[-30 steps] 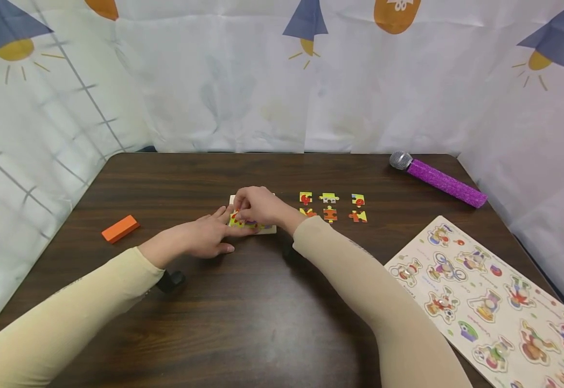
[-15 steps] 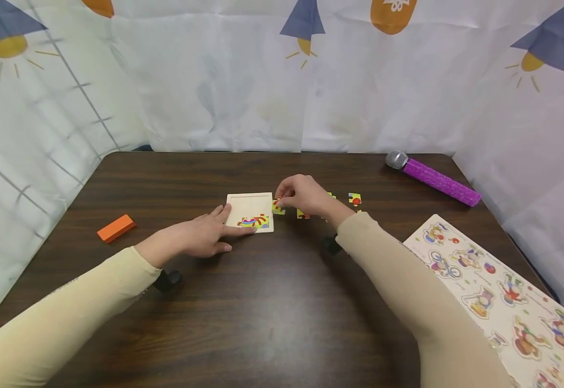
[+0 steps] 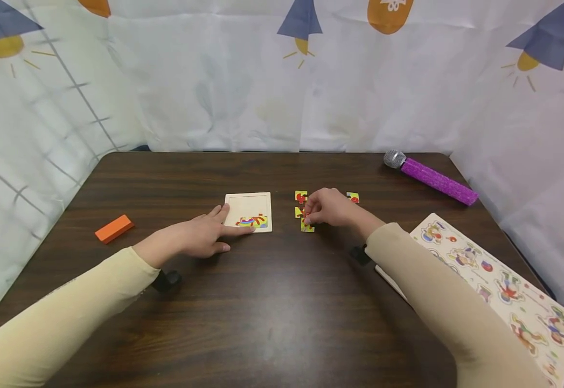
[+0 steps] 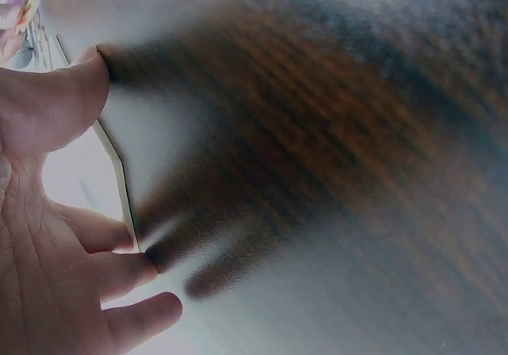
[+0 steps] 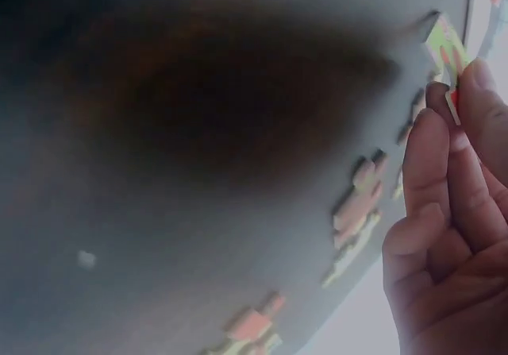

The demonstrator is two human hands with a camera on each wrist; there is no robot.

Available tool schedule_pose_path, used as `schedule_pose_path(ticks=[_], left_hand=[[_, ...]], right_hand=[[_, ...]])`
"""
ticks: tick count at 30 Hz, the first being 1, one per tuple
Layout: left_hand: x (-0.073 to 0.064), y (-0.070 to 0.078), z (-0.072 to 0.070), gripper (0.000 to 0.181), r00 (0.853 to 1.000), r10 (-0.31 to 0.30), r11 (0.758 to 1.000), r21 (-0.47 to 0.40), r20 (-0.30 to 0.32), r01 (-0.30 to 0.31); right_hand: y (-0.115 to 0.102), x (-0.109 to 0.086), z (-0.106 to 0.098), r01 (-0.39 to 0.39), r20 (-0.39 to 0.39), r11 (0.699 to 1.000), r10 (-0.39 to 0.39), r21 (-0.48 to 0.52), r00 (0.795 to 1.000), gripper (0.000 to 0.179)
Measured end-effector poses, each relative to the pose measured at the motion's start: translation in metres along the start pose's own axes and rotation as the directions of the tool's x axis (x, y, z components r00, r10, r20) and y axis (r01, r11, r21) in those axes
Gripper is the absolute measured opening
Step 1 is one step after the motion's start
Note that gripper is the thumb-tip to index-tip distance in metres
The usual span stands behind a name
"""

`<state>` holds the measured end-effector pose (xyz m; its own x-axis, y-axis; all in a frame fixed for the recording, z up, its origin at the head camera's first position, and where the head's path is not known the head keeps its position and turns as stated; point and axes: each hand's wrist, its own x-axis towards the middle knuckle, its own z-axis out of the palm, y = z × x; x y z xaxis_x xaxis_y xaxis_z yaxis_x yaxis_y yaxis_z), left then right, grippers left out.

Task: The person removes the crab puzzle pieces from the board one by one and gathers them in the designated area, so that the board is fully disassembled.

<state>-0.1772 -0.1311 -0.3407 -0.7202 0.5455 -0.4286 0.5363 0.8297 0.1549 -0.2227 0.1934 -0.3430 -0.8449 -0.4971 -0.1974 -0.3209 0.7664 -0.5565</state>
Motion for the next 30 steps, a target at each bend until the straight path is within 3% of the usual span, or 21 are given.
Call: schedule_pose_path(ticks=[15, 30], left_hand=[[-0.001, -0.003, 0.002, 0.063, 1.000, 0.001, 1.000, -0.028, -0.014, -0.002], [0.000, -0.001, 0.001, 0.063, 1.000, 0.009, 0.999, -0.040, -0.009, -0.009]], right_hand=[[-0.009, -0.004, 0.017, 0.090, 0.002, 0.994, -0.090, -0.069, 0.996, 0.012], [-0.008, -0.006, 0.019, 0.082, -0.023, 0.994, -0.083, -0.074, 0.996, 0.013]])
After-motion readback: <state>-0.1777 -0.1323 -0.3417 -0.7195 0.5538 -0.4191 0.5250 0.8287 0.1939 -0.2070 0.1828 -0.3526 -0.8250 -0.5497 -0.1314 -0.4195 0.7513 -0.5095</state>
